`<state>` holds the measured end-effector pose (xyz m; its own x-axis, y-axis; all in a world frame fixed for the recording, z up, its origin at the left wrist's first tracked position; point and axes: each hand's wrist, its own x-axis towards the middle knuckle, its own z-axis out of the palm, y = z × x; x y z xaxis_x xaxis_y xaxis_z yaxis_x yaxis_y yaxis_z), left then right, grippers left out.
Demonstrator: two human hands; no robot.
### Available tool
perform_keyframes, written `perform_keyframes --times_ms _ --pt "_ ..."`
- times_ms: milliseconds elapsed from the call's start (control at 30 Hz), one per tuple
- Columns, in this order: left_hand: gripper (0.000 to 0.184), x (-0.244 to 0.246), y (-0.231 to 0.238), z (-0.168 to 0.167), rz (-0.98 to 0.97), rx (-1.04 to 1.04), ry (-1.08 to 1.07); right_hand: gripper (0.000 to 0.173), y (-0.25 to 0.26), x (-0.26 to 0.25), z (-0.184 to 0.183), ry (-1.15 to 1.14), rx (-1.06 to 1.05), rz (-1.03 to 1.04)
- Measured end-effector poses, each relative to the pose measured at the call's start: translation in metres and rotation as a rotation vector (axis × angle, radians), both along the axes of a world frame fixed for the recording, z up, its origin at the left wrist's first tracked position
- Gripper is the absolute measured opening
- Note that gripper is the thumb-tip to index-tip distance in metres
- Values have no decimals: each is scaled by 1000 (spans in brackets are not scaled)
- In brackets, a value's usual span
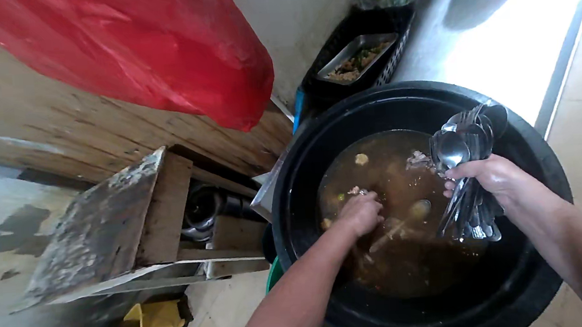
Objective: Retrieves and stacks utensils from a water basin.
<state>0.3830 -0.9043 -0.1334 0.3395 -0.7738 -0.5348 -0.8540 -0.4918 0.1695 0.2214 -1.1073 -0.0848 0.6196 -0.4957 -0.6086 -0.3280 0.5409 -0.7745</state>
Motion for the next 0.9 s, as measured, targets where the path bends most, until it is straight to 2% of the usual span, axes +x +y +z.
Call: perform_keyframes --times_ms 67,133,200,333,433,533,667,733,767,833,867,900 --pt "26 14 -1 18 75 -152 44 28 0 1 -1 -1 9 -17" --pt "24 20 -8 49 120 -265 104 30 0 1 -1 2 35 -24" --pt "20 14 -18 79 102 -341 148 29 -1 1 -1 -4 66 -15" --pt "19 -6 -42 119 -120 -337 48 28 -1 -1 0 -6 81 -9" --pt "18 -19 -57 131 -321 -366 -31 32 2 -3 1 -27 81 -24" --pt "17 -31 -77 136 -394 -504 -38 28 3 -4 -1 -48 49 -21" --pt "18 -36 -104 142 -243 -509 -157 25 -1 -12 -1 -165 171 23" --pt "19 -34 -113 142 -133 -495 -121 20 -2 -14 -1 -206 136 38" --pt "20 -32 -115 140 -75 -511 -39 19 -3 -14 -2 -210 89 49" --pt "27 -25 -113 128 85 -617 272 23 2 -14 0 -161 -87 48" --pt "31 -23 -110 115 199 -675 418 33 7 -13 2 -85 -211 23" --pt "34 -21 -106 98 313 -692 485 53 10 -11 6 21 -317 22"
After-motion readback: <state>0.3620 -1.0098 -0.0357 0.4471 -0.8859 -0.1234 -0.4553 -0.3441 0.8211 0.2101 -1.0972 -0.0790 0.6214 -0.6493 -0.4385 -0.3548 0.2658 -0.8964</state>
